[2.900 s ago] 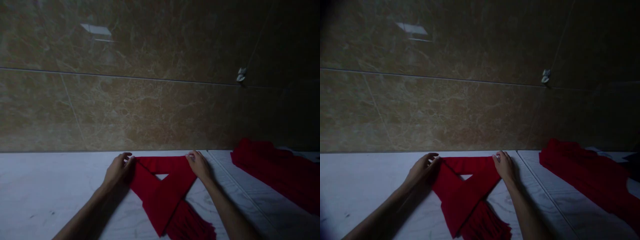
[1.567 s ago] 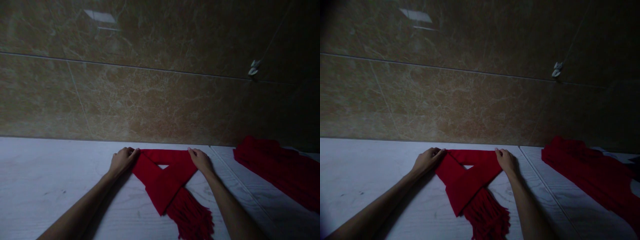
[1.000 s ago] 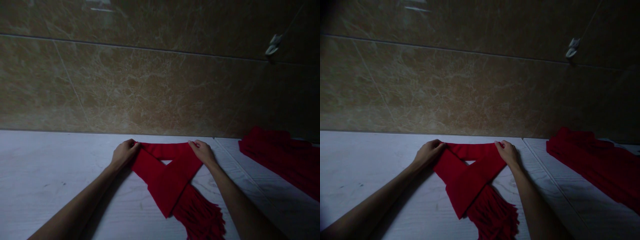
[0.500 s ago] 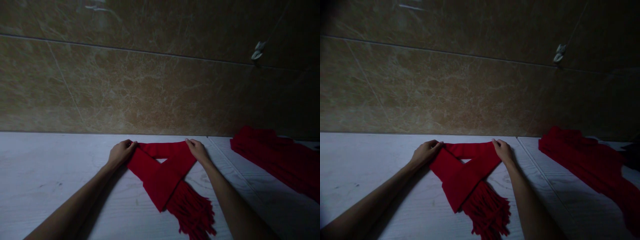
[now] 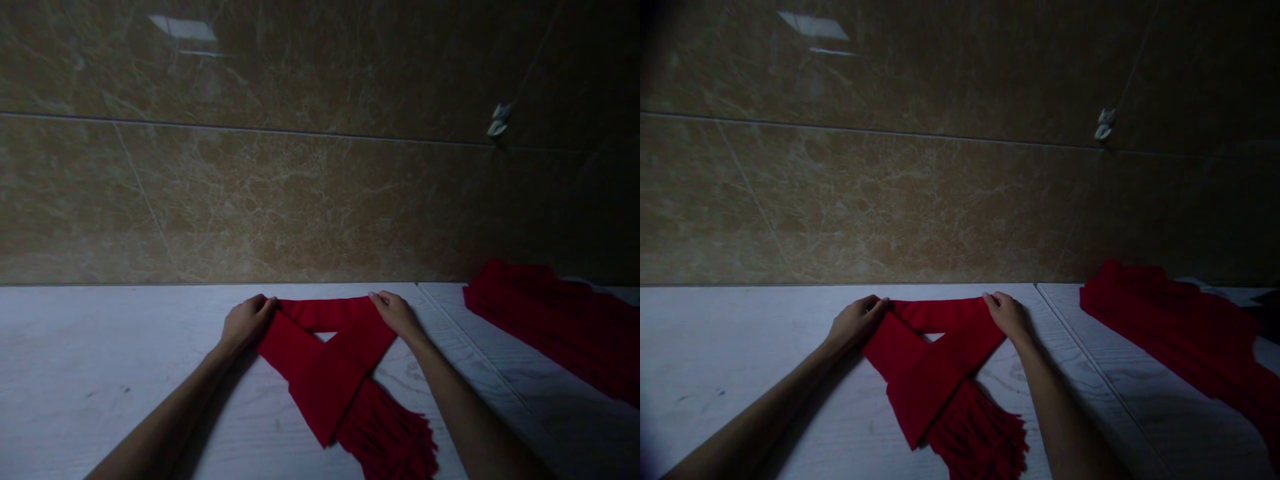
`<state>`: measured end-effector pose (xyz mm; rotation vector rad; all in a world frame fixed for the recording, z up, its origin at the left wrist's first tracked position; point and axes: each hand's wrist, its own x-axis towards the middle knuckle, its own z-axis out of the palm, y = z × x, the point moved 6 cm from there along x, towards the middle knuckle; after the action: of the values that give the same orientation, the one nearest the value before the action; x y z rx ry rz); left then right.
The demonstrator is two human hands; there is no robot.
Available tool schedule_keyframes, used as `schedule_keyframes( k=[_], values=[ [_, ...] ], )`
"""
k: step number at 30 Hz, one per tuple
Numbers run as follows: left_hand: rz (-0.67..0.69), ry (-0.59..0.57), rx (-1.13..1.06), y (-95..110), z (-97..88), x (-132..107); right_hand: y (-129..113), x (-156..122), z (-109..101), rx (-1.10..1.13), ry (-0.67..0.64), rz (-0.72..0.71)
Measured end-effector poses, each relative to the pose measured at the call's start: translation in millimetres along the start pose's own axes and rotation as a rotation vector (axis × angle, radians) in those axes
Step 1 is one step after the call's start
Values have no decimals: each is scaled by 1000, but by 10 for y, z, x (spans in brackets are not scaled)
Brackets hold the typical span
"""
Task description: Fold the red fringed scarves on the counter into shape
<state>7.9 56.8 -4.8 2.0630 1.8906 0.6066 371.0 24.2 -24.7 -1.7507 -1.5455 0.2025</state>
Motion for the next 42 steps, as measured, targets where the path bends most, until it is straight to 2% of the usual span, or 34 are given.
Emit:
schedule_keyframes(
  k=[17,34,42],
  values=[
    [-14,-22,1,24,-4,-5,25,7,4,-43,-8,10],
    [-13,26,17,30,-2,-15,16,29,30,28,-54,39],
    [-18,11,5,23,15,6,29,36,39,11,-38,6]
  ],
)
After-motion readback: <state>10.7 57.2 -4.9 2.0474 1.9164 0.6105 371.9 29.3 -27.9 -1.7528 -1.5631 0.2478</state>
